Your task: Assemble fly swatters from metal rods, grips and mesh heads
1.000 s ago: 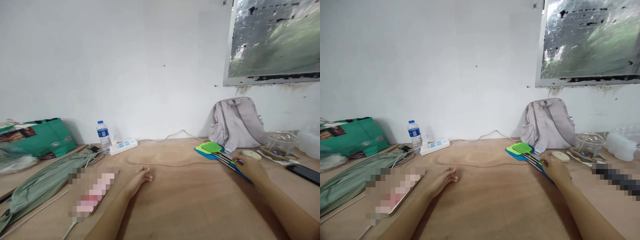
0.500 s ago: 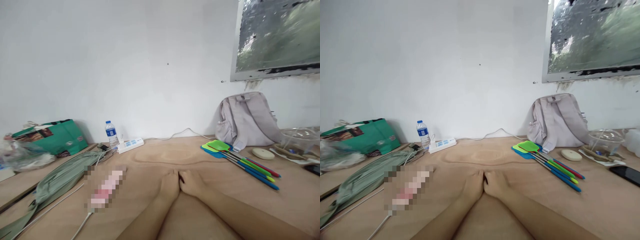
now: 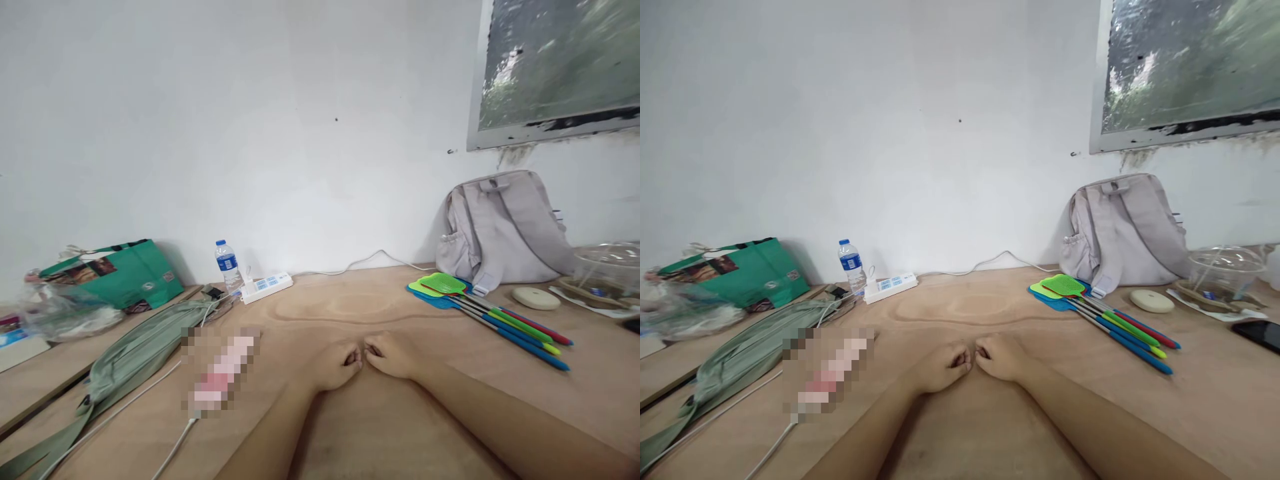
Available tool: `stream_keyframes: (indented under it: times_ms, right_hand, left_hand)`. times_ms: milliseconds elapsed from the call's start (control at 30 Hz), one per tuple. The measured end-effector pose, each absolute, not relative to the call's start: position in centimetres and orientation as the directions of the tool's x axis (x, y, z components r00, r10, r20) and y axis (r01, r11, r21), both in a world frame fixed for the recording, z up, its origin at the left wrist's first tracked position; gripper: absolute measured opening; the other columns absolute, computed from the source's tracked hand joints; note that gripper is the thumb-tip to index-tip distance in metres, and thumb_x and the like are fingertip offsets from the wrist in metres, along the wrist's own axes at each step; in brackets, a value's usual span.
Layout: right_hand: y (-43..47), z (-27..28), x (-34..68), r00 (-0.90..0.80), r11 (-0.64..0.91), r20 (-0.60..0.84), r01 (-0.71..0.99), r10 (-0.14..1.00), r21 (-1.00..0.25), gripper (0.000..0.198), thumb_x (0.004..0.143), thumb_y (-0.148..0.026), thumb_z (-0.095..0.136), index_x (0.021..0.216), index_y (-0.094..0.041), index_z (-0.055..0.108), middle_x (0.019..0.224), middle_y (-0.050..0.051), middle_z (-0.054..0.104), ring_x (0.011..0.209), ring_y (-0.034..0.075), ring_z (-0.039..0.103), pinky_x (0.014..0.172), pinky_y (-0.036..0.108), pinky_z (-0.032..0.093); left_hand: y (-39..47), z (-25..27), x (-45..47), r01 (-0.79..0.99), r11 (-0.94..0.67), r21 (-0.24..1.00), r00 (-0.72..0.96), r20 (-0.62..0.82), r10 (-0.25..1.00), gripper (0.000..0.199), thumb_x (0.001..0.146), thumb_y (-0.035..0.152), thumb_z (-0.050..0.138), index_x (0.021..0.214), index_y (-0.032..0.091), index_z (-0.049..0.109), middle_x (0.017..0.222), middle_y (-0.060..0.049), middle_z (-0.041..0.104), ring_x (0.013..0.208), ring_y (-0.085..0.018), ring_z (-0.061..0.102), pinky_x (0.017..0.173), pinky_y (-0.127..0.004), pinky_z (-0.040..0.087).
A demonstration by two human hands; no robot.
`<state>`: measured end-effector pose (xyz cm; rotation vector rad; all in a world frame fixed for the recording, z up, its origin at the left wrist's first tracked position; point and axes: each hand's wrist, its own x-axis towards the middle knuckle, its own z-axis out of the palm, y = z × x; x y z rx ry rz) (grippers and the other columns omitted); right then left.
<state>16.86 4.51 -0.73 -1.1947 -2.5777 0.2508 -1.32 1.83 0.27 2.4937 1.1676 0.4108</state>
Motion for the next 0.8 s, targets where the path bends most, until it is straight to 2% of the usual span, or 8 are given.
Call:
stream_keyframes:
  times_ms: [133, 333, 500, 633, 800]
  right_hand:
    - [4.4, -0.5, 16.8, -0.619, 0.645, 0.187, 0.710, 0.763, -0.282, 0.015, 0.075, -0.020, 0.043, 0.068, -0.017, 0.056, 0.069, 0.001, 0.061, 0.058, 0.010, 0.046, 0.050, 0.022, 0.020]
    - [4.3, -1.5, 17.8, -0.650, 0.685, 0.217, 0.685, 0.728, -0.247, 0.016, 0.077, -0.022, 0.042, 0.067, -0.017, 0.053, 0.069, 0.001, 0.060, 0.059, 0.011, 0.047, 0.052, 0.022, 0.022]
    - [3.4, -1.4, 19.9, -0.669, 0.710, 0.240, 0.649, 0.703, -0.273, 0.018, 0.079, -0.022, 0.039, 0.065, -0.018, 0.049, 0.067, 0.001, 0.056, 0.061, 0.011, 0.046, 0.055, 0.022, 0.027]
    - [2.6, -0.9, 22.5, -0.643, 0.677, 0.212, 0.683, 0.736, -0.276, 0.021, 0.081, -0.023, 0.036, 0.063, -0.018, 0.047, 0.066, 0.001, 0.056, 0.060, 0.012, 0.046, 0.056, 0.023, 0.028]
    - [3.1, -1.1, 26.7, -0.576, 0.604, 0.183, 0.769, 0.797, -0.211, 0.025, 0.082, -0.029, 0.036, 0.062, -0.019, 0.048, 0.066, 0.002, 0.058, 0.060, 0.014, 0.049, 0.055, 0.024, 0.028]
  left_hand:
    - [2.3, -0.4, -1.3, 0.693, -0.545, 0.472, 0.560, 0.124, 0.819, 0.008, 0.079, 0.023, 0.041, 0.078, 0.019, 0.048, 0.071, 0.002, 0.051, 0.064, -0.010, 0.044, 0.057, -0.021, 0.033]
    - [1.7, -0.3, -1.2, 0.709, -0.554, 0.437, 0.556, 0.137, 0.820, 0.009, 0.079, 0.021, 0.040, 0.078, 0.019, 0.048, 0.070, 0.002, 0.050, 0.063, -0.011, 0.042, 0.057, -0.021, 0.031]
    - [1.4, 0.0, -1.1, 0.711, -0.553, 0.435, 0.554, 0.138, 0.821, 0.007, 0.077, 0.020, 0.041, 0.079, 0.019, 0.048, 0.070, 0.002, 0.050, 0.064, -0.011, 0.042, 0.057, -0.021, 0.031]
    - [1.6, 0.0, -1.2, 0.696, -0.550, 0.461, 0.564, 0.124, 0.817, 0.007, 0.078, 0.021, 0.041, 0.079, 0.019, 0.048, 0.069, 0.003, 0.049, 0.063, -0.011, 0.041, 0.056, -0.021, 0.031]
    - [1.5, 0.3, -1.1, 0.703, -0.545, 0.457, 0.573, 0.090, 0.815, 0.007, 0.079, 0.022, 0.041, 0.080, 0.019, 0.047, 0.072, 0.002, 0.049, 0.065, -0.010, 0.042, 0.058, -0.021, 0.031]
